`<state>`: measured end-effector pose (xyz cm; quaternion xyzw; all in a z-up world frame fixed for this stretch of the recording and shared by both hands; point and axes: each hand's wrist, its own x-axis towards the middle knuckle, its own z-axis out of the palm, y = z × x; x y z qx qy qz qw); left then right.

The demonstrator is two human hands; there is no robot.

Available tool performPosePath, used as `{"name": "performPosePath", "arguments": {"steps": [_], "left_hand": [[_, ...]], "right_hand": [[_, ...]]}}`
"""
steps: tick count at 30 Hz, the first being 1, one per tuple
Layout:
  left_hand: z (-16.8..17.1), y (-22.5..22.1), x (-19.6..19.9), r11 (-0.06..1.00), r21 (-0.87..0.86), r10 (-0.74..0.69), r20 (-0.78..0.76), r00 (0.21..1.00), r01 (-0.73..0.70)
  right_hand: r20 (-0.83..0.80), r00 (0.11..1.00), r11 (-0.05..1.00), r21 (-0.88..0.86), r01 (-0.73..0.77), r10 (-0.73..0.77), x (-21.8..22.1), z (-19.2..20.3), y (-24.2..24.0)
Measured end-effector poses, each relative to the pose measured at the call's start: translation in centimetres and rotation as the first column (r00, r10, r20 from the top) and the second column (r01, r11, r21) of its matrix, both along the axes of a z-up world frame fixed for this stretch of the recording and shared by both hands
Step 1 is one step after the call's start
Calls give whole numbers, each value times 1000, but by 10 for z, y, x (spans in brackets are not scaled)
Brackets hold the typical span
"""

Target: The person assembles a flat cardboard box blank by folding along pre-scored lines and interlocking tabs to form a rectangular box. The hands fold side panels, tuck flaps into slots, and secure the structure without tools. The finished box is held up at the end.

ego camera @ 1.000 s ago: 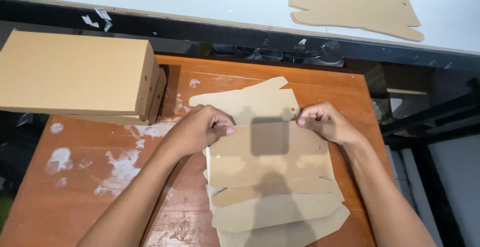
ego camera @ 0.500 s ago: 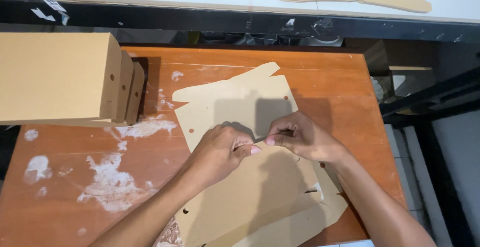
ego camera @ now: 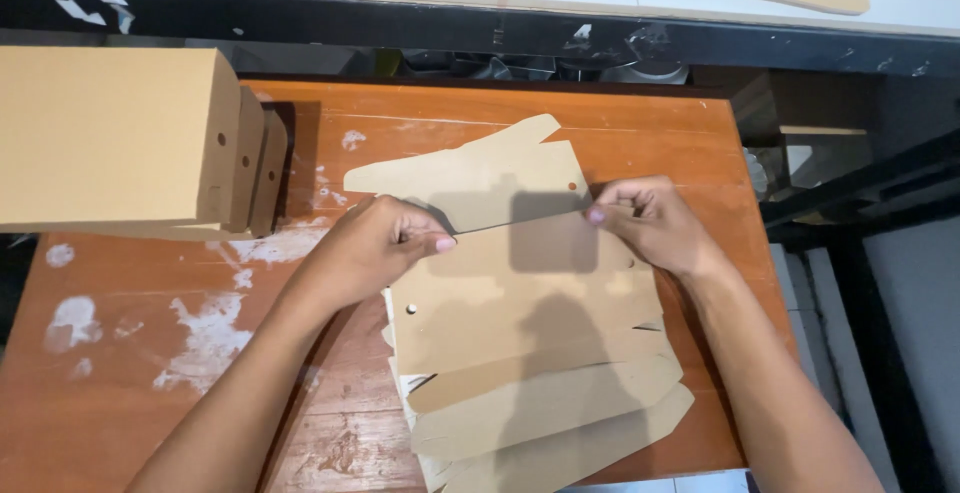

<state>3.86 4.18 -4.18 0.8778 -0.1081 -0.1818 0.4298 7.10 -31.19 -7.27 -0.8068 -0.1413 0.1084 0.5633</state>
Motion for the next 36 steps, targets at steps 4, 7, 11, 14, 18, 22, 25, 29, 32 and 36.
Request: {"name": "performPosePath", "arguments": {"steps": [4,7,11,14,18,22,25,29,32,36], "left_hand": [[15,-4,0,999,36,25,93,995,-28],[18,-2,-2,999,16,28,82,996,-29],[19,0,-3,997,-67,25,7,1000,-25],[16,-3,1,997,-62,46,65,997,-42],[12,2,0,991,-67,120,103,987,-114],[16,-6,-5,988,-29,152,154,976,-149],[-7,-24,-12,853,466,-214,723,656,-236],[8,-59,-43,817,450,-535,359,765,361],[1,-66,-50,717,510,-629,178,757,476],[3,-72,-49,670,565,-630,91,771,481]], "right_hand": [[-11,1000,1000,10,12,-12,-1,17,16],[-35,998,998,18,61,-61,-2,14,20],[-46,993,994,19,112,-111,1,2,15],[-24,989,989,31,145,-144,1,5,17],[-139,981,965,206,160,-133,-2,10,24],[-141,959,948,171,267,-245,-7,22,30],[-102,951,943,136,305,-293,-8,27,32],[41,964,965,24,261,-262,0,17,30],[331,929,947,-210,244,-166,6,-1,22],[514,857,880,-419,223,28,-13,20,37]]}}
